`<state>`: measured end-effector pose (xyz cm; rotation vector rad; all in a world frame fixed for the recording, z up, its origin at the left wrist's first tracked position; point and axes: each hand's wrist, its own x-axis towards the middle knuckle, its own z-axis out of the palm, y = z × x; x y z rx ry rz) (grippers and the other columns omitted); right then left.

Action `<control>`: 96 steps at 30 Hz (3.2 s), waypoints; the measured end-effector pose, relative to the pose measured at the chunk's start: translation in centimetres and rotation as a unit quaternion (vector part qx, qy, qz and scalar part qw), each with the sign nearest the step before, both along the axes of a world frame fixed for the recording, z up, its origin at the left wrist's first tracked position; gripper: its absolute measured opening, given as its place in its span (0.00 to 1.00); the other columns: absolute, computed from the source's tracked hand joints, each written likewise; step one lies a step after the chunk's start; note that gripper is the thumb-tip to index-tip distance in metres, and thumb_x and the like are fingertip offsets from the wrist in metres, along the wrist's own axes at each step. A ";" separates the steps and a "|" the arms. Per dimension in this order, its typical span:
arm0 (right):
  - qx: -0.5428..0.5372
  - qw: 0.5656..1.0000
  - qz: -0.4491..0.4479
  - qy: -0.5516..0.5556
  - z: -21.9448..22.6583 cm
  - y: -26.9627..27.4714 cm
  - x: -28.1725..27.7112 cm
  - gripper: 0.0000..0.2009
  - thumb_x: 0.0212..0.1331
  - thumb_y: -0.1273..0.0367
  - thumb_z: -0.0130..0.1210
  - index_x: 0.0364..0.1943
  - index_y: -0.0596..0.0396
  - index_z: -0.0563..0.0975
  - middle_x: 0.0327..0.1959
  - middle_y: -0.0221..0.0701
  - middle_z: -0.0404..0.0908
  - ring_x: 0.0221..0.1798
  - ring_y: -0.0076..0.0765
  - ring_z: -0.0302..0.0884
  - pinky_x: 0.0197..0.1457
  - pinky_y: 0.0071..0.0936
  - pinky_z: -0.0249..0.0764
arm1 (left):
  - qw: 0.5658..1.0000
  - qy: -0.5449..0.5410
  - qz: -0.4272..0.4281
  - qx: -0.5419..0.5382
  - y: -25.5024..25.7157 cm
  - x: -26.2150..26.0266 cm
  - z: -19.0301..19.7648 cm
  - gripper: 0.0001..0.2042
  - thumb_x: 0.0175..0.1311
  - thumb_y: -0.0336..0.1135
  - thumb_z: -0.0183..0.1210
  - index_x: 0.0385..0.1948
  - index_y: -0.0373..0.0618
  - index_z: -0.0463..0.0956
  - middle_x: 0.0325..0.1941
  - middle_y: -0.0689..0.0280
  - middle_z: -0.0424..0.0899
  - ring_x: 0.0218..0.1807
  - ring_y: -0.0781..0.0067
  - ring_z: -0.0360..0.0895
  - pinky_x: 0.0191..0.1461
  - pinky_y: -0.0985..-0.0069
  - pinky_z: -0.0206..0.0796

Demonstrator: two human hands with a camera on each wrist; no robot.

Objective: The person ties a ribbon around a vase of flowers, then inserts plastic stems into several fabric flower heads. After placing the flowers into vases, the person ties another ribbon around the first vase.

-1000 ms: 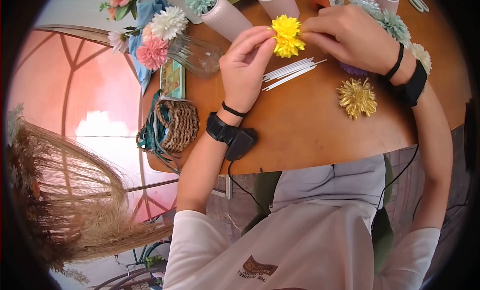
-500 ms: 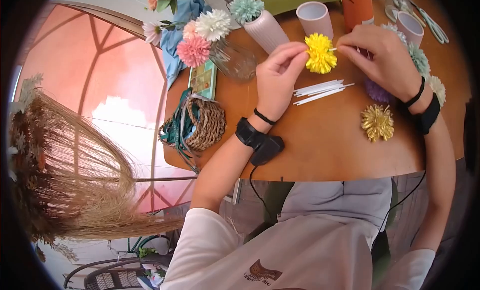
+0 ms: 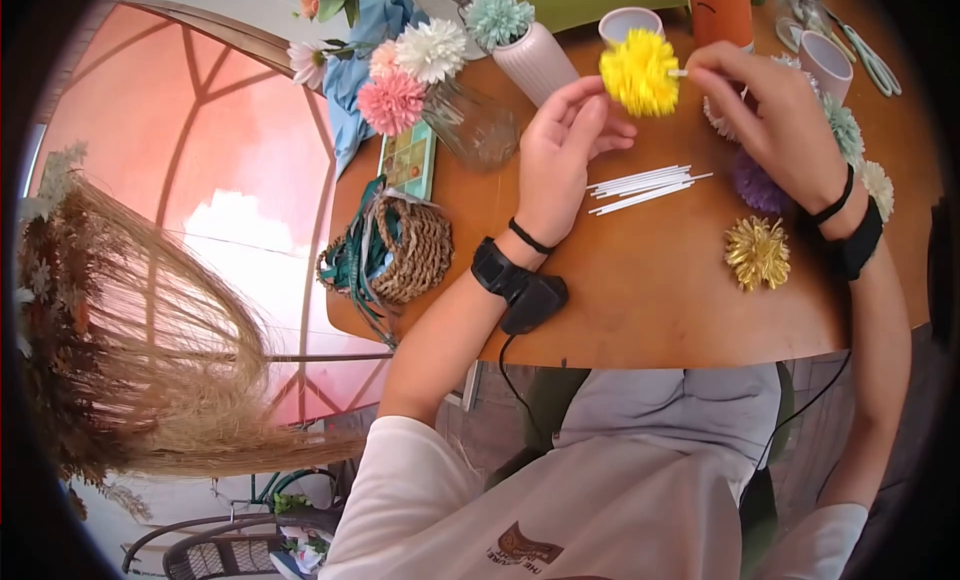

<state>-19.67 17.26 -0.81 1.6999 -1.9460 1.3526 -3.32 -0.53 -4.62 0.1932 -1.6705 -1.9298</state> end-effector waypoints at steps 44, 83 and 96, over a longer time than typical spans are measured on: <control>0.115 0.954 0.120 -0.251 3.4 -0.5 2.5 0.25 0.68 0.76 0.56 0.69 0.60 0.68 0.56 0.30 0.80 0.46 0.22 0.79 0.48 0.20 0.76 | 0.973 -0.022 -0.103 -0.203 -0.3 1.1 0.1 0.13 0.69 0.39 0.64 0.43 0.37 0.87 0.36 0.64 0.89 0.37 0.82 0.81 0.45 0.79 0.74; 0.091 0.932 0.018 0.351 8.0 -14.4 3.9 0.19 0.53 0.71 0.70 0.50 0.53 0.79 0.46 0.35 0.80 0.43 0.40 0.79 0.44 0.33 0.77 | 0.997 0.024 -0.059 -0.048 -2.1 1.0 0.4 0.33 0.80 0.60 0.39 0.40 0.35 0.82 0.26 0.68 0.79 0.29 0.78 0.74 0.40 0.77 0.69; 0.146 0.967 0.042 0.204 9.6 -11.1 4.3 0.17 0.60 0.73 0.63 0.54 0.53 0.79 0.45 0.31 0.80 0.38 0.27 0.79 0.38 0.26 0.75 | 0.996 0.023 -0.061 -0.067 -2.3 0.8 -0.1 0.22 0.79 0.51 0.49 0.41 0.39 0.82 0.27 0.72 0.79 0.30 0.82 0.73 0.39 0.80 0.68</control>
